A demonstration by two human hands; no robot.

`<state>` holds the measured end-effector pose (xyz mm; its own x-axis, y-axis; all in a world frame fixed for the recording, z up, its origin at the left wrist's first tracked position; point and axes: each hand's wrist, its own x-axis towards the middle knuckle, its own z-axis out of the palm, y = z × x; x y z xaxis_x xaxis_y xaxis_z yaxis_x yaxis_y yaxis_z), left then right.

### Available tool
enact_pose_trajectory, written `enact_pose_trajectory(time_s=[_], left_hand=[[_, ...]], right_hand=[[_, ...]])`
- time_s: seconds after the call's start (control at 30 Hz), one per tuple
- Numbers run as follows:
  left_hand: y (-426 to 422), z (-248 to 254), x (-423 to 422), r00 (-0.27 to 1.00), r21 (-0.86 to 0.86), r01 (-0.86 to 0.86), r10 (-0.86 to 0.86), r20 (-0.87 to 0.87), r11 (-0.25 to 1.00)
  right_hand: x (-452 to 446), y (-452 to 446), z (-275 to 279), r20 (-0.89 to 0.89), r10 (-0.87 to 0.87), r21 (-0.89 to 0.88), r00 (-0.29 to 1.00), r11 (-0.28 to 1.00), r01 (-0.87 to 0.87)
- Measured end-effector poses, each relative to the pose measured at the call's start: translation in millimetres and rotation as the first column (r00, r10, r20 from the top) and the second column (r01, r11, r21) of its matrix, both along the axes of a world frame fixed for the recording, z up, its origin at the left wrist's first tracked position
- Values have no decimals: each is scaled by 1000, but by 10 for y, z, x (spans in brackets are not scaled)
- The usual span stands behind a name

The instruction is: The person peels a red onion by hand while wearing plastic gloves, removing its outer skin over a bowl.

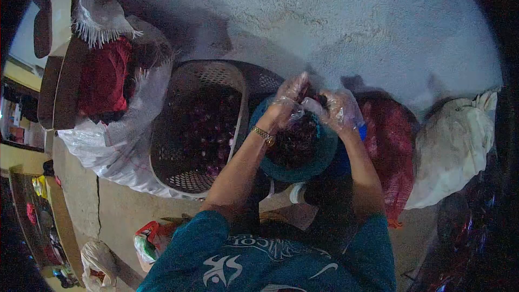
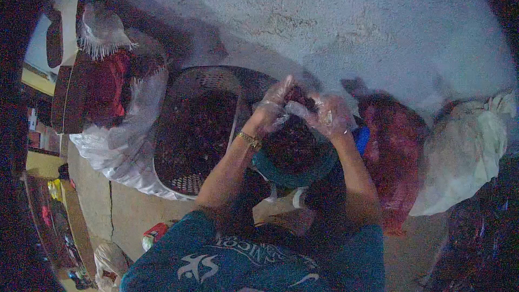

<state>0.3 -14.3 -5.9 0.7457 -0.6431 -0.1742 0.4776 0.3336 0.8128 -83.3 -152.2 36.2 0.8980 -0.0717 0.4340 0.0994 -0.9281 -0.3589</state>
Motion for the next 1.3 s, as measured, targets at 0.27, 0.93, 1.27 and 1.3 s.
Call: enact_pose_trajectory(time_s=[0.27, 0.93, 1.27, 1.3], left_hand=[[127, 471, -31, 962, 190, -12, 63, -264, 982], [245, 222, 170, 840, -274, -251, 68, -539, 929], [225, -107, 268, 979, -43, -113, 118, 165, 993], [234, -91, 275, 965, -256, -195, 138, -221, 947]], right_hand=[[-23, 105, -11, -155, 187, -116, 970, 972, -206], [-80, 92, 125, -266, 142, 73, 953, 989, -127], [-16, 33, 155, -394, 58, -77, 917, 992, -96], [-15, 7, 144, -334, 116, -70, 935, 987, -148]])
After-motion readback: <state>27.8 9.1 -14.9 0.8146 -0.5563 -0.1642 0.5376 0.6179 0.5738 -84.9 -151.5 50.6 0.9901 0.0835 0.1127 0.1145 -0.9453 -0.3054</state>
